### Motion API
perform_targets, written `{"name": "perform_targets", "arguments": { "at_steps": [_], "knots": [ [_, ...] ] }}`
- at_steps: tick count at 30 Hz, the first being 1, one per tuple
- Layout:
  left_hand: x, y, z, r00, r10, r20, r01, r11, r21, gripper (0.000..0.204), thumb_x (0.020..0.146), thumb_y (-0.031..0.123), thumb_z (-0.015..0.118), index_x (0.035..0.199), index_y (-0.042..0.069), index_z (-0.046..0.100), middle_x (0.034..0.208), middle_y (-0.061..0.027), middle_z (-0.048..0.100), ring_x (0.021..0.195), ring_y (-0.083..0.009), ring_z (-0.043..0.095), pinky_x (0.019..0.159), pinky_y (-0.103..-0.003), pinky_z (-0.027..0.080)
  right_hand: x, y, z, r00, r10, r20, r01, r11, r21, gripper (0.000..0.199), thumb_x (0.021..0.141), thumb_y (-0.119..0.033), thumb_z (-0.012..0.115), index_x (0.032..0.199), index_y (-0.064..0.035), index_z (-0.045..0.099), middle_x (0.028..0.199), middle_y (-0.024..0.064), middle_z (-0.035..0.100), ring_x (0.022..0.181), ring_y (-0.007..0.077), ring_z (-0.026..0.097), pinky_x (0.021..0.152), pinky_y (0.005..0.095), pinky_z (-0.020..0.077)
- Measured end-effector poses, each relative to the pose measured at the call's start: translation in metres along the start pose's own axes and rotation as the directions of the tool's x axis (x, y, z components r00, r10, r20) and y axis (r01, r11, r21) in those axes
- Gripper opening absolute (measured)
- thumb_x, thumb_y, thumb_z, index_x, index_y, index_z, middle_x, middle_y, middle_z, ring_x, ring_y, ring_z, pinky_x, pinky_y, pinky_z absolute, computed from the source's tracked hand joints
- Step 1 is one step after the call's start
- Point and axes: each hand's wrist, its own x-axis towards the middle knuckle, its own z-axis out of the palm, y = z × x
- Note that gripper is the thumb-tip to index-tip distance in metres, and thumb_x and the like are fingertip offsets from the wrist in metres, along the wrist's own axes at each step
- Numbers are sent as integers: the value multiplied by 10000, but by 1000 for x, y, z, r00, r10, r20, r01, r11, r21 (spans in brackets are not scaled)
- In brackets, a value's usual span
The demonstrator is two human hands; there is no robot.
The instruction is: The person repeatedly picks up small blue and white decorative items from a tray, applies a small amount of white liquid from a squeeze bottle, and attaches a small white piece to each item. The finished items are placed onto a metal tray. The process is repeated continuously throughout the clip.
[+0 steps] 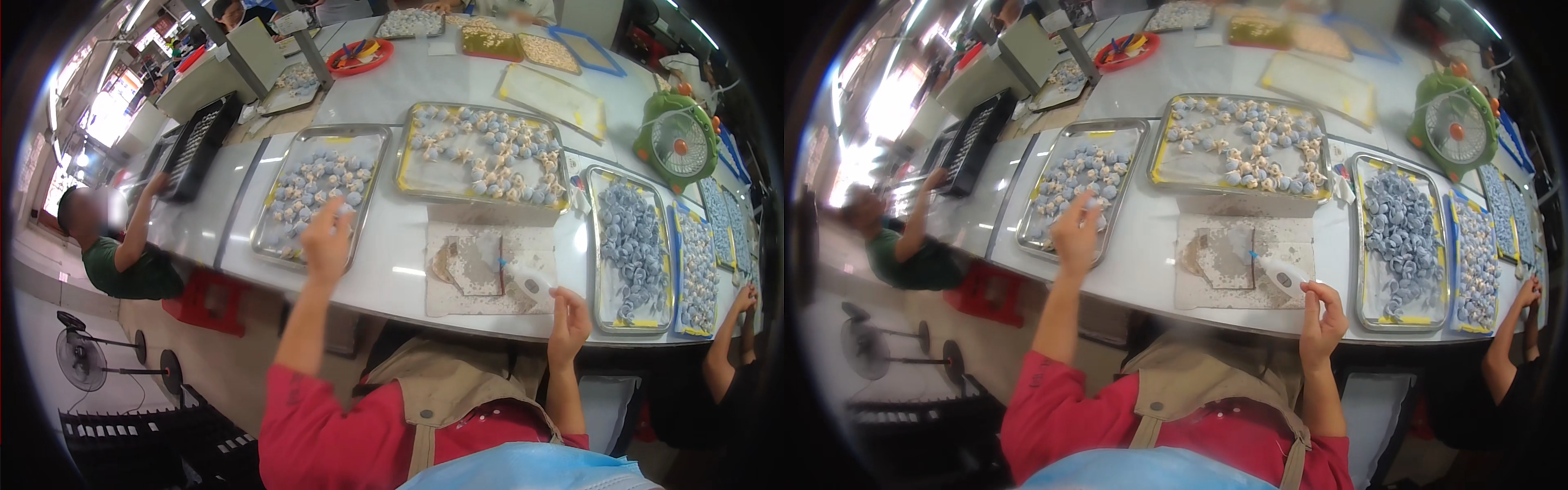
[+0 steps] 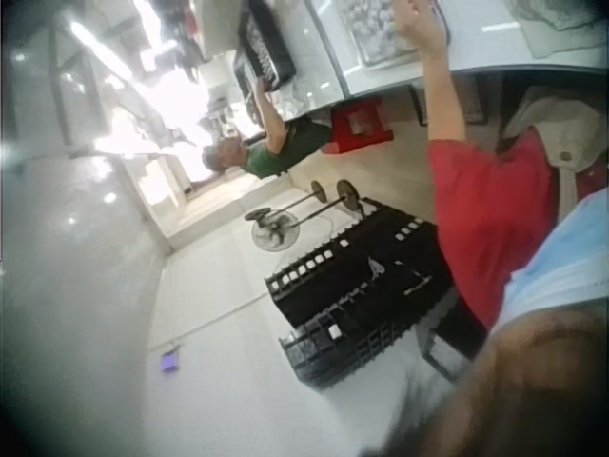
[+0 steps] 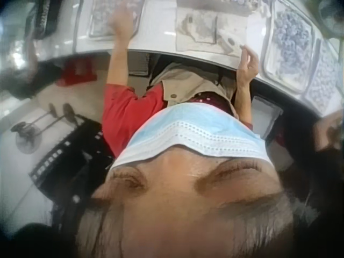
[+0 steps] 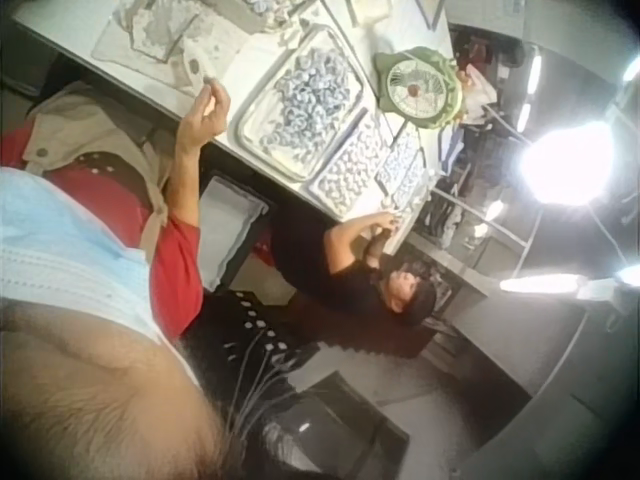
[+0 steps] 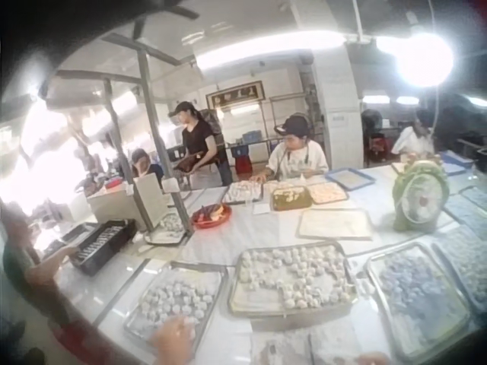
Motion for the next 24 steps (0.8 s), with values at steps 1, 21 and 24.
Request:
{"name": "perform_targets", "arguments": {
  "at_steps": [1,21,24],
  "knots": [
    [11,-13,-1,997,82,-14,-80,991,110,262,762,83,653,1018,30,632,912,-125,663,734,-261,638,661,-320,502,0,1,0,999,-34,-8,34,999,-38,130,889,7,502,991,52,570,943,101,615,912,159,565,856,275,419],
    [86,11,180,896,223,383,-181,973,-143,149,782,80,577,921,50,619,881,-158,597,835,-311,583,728,-401,457,9,10,10,997,47,-53,-56,981,-188,311,817,-62,563,1124,-19,544,1150,111,568,1060,218,519,879,314,378],
    [78,44,136,883,78,463,85,943,-321,201,826,121,573,1011,57,620,838,-117,613,748,-204,603,655,-322,473,9,13,10,996,69,-57,-77,985,-157,315,817,-66,565,1128,-21,542,1154,108,565,1064,217,517,876,311,377]
  ]
}}
